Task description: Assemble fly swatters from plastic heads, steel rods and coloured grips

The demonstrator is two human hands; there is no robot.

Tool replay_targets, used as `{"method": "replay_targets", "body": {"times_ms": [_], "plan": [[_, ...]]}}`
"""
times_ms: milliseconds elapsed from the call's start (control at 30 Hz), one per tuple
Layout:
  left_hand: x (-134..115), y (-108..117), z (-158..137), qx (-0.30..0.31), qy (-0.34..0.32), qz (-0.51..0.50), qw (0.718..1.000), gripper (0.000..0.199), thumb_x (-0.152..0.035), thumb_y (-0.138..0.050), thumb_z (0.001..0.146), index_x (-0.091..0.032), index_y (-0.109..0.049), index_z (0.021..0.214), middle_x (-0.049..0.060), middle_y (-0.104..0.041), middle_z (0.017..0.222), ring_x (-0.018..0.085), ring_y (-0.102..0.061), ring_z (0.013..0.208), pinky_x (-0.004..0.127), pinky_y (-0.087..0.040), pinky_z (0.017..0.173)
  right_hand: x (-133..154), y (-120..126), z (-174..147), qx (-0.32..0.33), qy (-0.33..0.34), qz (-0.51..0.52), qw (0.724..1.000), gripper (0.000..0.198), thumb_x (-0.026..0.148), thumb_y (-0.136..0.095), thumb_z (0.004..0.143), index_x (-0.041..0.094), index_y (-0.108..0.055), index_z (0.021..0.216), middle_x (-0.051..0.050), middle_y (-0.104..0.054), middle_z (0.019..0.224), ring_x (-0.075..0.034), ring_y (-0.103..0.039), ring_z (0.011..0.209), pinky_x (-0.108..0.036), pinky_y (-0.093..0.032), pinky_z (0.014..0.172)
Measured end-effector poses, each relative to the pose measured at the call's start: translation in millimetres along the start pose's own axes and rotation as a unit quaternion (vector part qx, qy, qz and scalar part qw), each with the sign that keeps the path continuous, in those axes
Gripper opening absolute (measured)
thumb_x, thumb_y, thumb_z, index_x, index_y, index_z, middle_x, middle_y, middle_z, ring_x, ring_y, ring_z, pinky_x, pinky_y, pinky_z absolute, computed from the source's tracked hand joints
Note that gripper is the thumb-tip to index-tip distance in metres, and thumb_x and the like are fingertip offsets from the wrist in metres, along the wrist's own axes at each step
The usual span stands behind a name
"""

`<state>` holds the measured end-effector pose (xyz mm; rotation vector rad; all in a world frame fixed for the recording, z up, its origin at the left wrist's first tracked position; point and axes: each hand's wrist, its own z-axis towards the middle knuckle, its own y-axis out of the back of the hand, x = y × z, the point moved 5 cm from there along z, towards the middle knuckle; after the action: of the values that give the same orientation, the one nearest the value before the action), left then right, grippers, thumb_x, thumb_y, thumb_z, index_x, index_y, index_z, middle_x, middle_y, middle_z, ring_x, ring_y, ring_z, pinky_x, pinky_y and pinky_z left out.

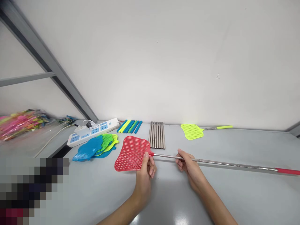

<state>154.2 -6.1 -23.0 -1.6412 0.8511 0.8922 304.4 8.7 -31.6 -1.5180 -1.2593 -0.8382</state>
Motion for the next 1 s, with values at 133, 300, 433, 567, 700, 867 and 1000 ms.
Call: {"method": "replay_targets", "body": {"times_ms": [133, 300, 433, 567, 700, 867, 1000], "plan": [[2.7, 1.6, 3.7, -0.004, 0.011, 0.011, 1.000, 0.037, -0.047, -0.040, 0.078, -0.017, -0.041, 0.057, -0.006, -0.028, 0.044, 0.006, -0.026, 0.040, 0.019, -0.021, 0.041, 0.0, 0.0, 0.1, 0.003, -0.002, -0.017, 1.000, 0.038, 0.044, -0.044, 0.078, 0.017, -0.050, 0.053, 0.003, -0.034, 0.049, -0.010, -0.031, 0.048, -0.025, -0.027, 0.049], [3.7, 4.6, 6.7, -0.009, 0.019, 0.051, 0.998, 0.039, -0.049, -0.037, 0.079, -0.016, -0.046, 0.061, -0.005, -0.032, 0.044, 0.006, -0.029, 0.041, 0.019, -0.023, 0.041, 2.0, -2.6, -0.4, 0.005, 0.003, -0.043, 0.999, 0.042, 0.045, -0.040, 0.079, 0.016, -0.051, 0.051, 0.002, -0.036, 0.048, -0.011, -0.032, 0.047, -0.025, -0.027, 0.049], [3.9, 2.9, 6.0, 0.014, 0.028, 0.053, 0.998, 0.038, -0.051, -0.037, 0.078, -0.016, -0.047, 0.065, -0.005, -0.033, 0.044, 0.006, -0.029, 0.040, 0.019, -0.023, 0.041, 3.3, -6.7, -1.8, 0.024, 0.006, -0.028, 0.999, 0.048, 0.044, -0.035, 0.081, 0.017, -0.045, 0.043, 0.001, -0.036, 0.046, -0.011, -0.033, 0.046, -0.026, -0.028, 0.049], [9.3, -0.8, 7.3, 0.058, 0.048, 0.043, 0.996, 0.042, -0.055, -0.034, 0.077, -0.017, -0.044, 0.064, -0.007, -0.031, 0.041, 0.006, -0.026, 0.036, 0.020, -0.022, 0.039, 3.3, -7.4, -1.4, 0.027, 0.027, -0.013, 0.999, 0.051, 0.041, -0.030, 0.083, 0.019, -0.035, 0.037, 0.000, -0.037, 0.041, -0.013, -0.035, 0.044, -0.027, -0.028, 0.049], [17.0, -3.0, 8.4, 0.094, 0.073, 0.062, 0.991, 0.042, -0.057, -0.035, 0.075, -0.017, -0.043, 0.064, -0.007, -0.031, 0.040, 0.005, -0.026, 0.034, 0.020, -0.022, 0.039, -2.2, -9.2, 1.0, 0.038, 0.023, -0.032, 0.999, 0.052, 0.040, -0.029, 0.083, 0.020, -0.032, 0.035, -0.001, -0.040, 0.038, -0.013, -0.037, 0.040, -0.028, -0.027, 0.048], [20.0, -4.8, 5.7, 0.118, 0.076, 0.076, 0.987, 0.041, -0.057, -0.033, 0.076, -0.018, -0.043, 0.065, -0.007, -0.032, 0.041, 0.006, -0.028, 0.035, 0.020, -0.023, 0.039, -4.9, -14.4, 0.8, 0.058, 0.015, -0.020, 0.998, 0.053, 0.041, -0.029, 0.083, 0.020, -0.034, 0.034, -0.001, -0.042, 0.038, -0.013, -0.039, 0.039, -0.028, -0.028, 0.048], [18.2, -6.2, 4.3, 0.120, 0.070, 0.077, 0.987, 0.042, -0.055, -0.031, 0.077, -0.018, -0.043, 0.065, -0.007, -0.032, 0.041, 0.006, -0.028, 0.035, 0.020, -0.023, 0.040, -3.1, -17.2, -2.1, 0.064, 0.010, -0.005, 0.998, 0.054, 0.043, -0.029, 0.083, 0.020, -0.035, 0.034, -0.001, -0.042, 0.039, -0.013, -0.038, 0.040, -0.027, -0.028, 0.047]]}}
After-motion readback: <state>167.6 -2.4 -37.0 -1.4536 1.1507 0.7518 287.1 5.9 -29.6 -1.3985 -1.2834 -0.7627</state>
